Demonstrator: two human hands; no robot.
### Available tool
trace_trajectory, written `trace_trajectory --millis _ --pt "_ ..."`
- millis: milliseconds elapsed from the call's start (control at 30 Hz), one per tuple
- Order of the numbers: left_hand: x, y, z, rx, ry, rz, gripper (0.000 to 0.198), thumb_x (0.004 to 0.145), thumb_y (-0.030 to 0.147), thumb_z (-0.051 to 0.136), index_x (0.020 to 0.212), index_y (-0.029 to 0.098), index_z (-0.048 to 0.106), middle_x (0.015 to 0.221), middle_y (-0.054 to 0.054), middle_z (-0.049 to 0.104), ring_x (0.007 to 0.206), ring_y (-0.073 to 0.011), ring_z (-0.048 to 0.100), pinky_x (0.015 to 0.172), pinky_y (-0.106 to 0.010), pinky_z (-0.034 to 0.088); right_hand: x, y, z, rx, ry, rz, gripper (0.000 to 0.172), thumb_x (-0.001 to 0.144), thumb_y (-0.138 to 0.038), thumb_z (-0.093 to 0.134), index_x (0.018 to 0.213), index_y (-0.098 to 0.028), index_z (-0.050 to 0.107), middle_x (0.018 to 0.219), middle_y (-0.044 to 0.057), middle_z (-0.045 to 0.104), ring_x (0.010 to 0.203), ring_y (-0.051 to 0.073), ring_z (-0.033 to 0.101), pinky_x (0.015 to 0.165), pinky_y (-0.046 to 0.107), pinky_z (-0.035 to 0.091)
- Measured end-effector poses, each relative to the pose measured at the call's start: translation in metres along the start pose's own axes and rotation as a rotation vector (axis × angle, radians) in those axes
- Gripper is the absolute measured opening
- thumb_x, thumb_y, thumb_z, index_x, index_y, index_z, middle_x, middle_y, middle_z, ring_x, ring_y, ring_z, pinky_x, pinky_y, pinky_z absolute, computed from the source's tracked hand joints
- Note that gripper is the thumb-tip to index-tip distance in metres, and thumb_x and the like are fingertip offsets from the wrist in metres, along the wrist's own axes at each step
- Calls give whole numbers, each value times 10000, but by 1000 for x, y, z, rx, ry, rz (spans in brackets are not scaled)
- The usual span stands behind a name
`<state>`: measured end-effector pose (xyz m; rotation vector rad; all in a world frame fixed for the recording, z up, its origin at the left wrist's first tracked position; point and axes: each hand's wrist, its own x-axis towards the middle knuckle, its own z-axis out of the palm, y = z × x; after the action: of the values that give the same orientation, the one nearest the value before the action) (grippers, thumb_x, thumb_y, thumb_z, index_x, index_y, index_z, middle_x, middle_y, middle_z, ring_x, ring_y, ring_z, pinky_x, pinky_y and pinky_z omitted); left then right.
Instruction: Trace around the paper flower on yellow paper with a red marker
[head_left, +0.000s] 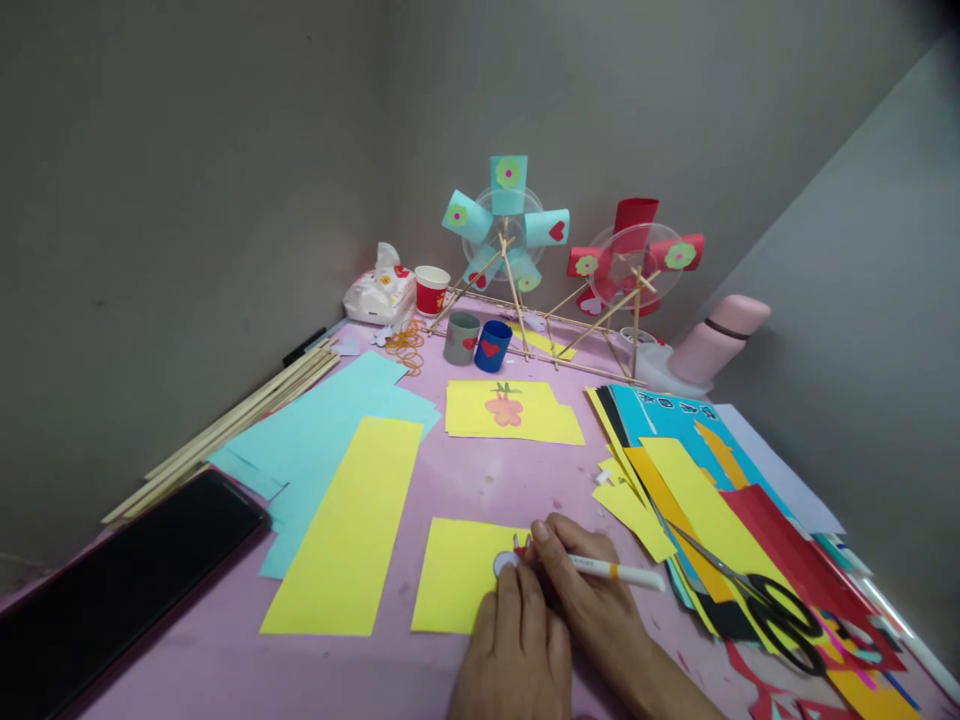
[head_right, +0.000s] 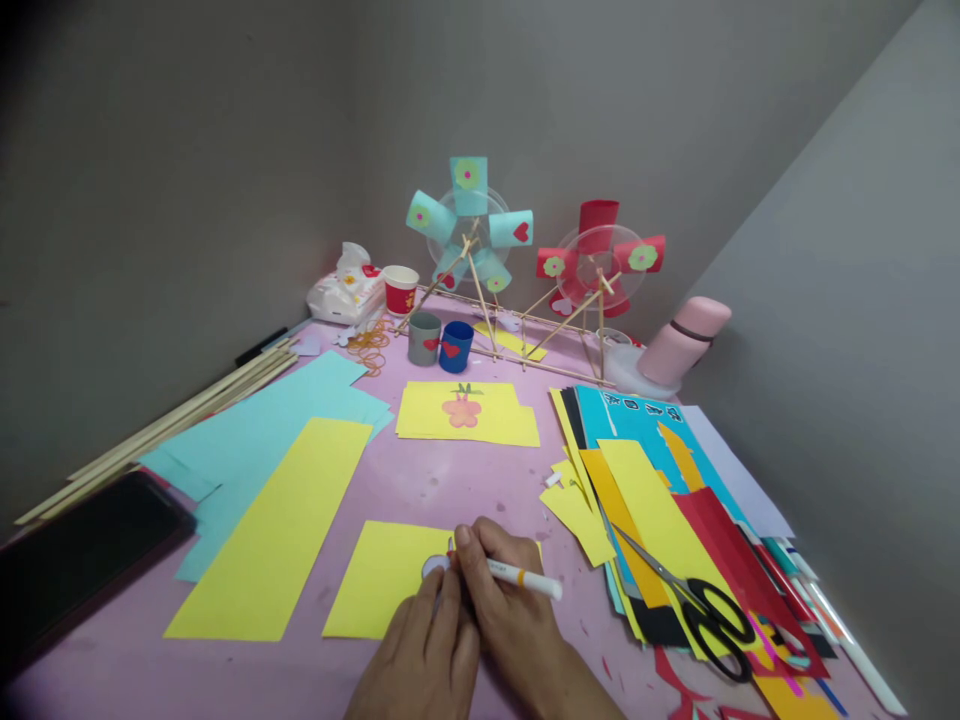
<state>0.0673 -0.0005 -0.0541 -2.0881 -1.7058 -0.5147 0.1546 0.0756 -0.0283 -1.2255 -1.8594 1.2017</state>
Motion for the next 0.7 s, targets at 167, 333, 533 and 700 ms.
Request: trace_trajectory --millis 167,333,533,700 --pt "1 0 -1 -12 2 -8 305 670 142 530 936 157 678 1017 -90 733 951 -250 654 770 -320 493 1 1 0 11 4 8 427 910 -489 400 578 -228 332 532 -69 322 494 110 305 473 259 268" --pt "2 1 -2 -17 18 -23 296 662 148 540 915 161 693 1004 -86 737 938 -248 659 766 -320 497 2 2 1 18 2 -20 425 918 -480 394 583 -225 336 537 -72 320 491 106 301 467 259 257" --pt "2 1 -2 -33 12 -25 278 690 168 544 925 152 691 1014 -90 734 948 -253 657 758 -327 497 3 1 1 60 8 -10 432 908 -492 415 580 -228 321 518 -79 313 484 100 291 446 249 249" --pt "1 1 -1 -36 -11 -18 284 698 164 554 950 144 682 1025 -98 730 961 -258 648 769 -334 492 5 2 1 46 12 -10 433 905 -502 419 584 -230 315 529 -79 300 489 104 285 449 257 242"
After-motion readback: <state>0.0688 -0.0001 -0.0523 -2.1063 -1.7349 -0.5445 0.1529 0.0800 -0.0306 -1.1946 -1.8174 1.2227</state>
